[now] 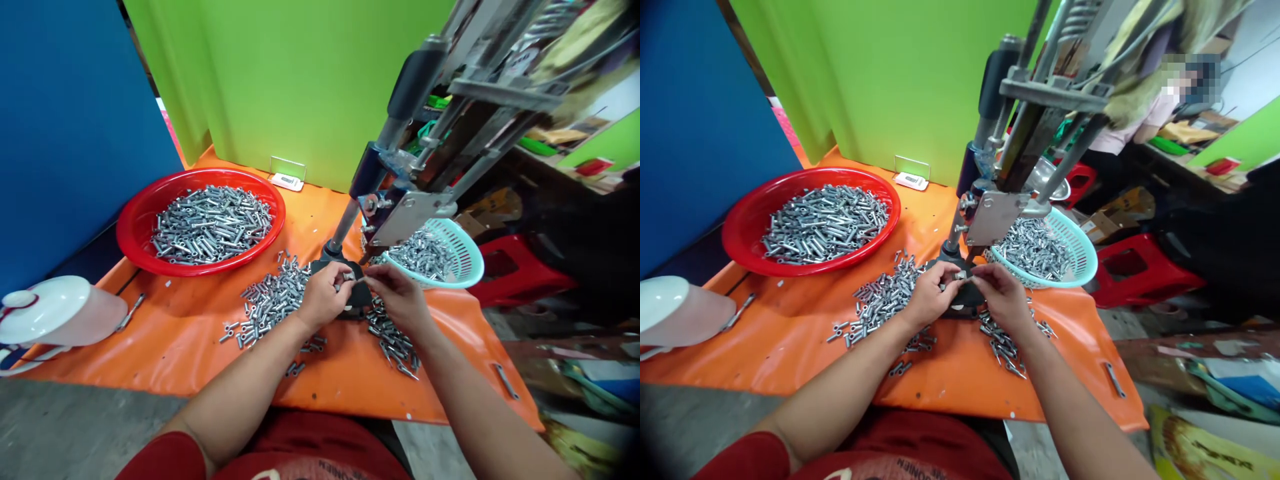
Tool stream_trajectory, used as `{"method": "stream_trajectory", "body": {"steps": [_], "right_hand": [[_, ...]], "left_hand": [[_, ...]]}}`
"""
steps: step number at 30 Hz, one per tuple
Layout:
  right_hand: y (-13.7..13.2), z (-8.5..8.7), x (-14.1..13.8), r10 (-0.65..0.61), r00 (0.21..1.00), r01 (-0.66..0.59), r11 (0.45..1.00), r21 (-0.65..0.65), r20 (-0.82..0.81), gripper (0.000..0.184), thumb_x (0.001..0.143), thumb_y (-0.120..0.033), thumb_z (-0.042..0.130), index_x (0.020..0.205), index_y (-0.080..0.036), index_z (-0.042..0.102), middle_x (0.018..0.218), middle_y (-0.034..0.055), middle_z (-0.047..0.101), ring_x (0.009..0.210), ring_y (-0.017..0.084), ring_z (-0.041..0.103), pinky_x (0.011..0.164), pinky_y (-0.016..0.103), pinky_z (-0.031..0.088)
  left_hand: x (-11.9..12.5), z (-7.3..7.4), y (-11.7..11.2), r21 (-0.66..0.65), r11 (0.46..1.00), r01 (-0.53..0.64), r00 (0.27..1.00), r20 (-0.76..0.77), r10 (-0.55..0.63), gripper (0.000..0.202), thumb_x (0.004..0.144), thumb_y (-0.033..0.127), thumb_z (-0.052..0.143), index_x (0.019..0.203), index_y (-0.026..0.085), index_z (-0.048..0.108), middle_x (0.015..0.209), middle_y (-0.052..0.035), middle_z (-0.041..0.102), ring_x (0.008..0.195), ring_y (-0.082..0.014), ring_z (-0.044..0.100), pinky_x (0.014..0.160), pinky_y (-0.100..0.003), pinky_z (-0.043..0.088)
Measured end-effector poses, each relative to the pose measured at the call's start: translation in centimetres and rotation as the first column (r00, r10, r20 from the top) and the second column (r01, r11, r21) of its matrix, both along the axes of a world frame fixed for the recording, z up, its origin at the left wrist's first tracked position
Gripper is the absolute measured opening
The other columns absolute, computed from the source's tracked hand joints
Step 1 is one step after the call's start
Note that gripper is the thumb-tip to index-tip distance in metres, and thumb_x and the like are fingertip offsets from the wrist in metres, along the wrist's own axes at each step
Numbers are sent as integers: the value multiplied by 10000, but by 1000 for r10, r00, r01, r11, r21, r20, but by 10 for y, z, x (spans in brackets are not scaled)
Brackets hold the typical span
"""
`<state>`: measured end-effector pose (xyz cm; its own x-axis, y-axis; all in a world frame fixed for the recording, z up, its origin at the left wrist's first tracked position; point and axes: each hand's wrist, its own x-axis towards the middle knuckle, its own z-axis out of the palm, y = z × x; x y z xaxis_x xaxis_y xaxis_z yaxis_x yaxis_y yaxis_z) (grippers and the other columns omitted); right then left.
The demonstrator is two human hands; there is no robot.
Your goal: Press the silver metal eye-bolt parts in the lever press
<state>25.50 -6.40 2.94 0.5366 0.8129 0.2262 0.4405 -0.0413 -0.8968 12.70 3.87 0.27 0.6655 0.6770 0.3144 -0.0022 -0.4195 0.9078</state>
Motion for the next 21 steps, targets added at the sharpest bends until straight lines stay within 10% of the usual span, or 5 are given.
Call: {"method": "stream_trajectory", "body": {"steps": [5, 21], "right_hand": [[10, 6, 9, 18, 956, -28, 999, 27, 294, 138, 807, -291, 613, 884, -176, 620, 864, 39, 595, 798, 121, 577, 720, 252, 491], [20, 2, 11, 98, 979, -86, 993, -77, 177, 210, 784, -352, 636, 897, -175, 628, 823, 37, 621, 753, 131, 599, 683, 257, 491]], "left_hand": [[8, -11, 2, 79, 994, -75, 993, -83, 82, 110, 787, 233, 629, 890, 200, 610, 749, 16, 588, 698, -122, 525, 645, -222, 392], [15, -13, 0, 110, 990, -84, 995, -36, 88, 112, 826, 230, 584, 920, 204, 639, 884, -16, 656, 811, -141, 594, 710, -232, 443]]}}
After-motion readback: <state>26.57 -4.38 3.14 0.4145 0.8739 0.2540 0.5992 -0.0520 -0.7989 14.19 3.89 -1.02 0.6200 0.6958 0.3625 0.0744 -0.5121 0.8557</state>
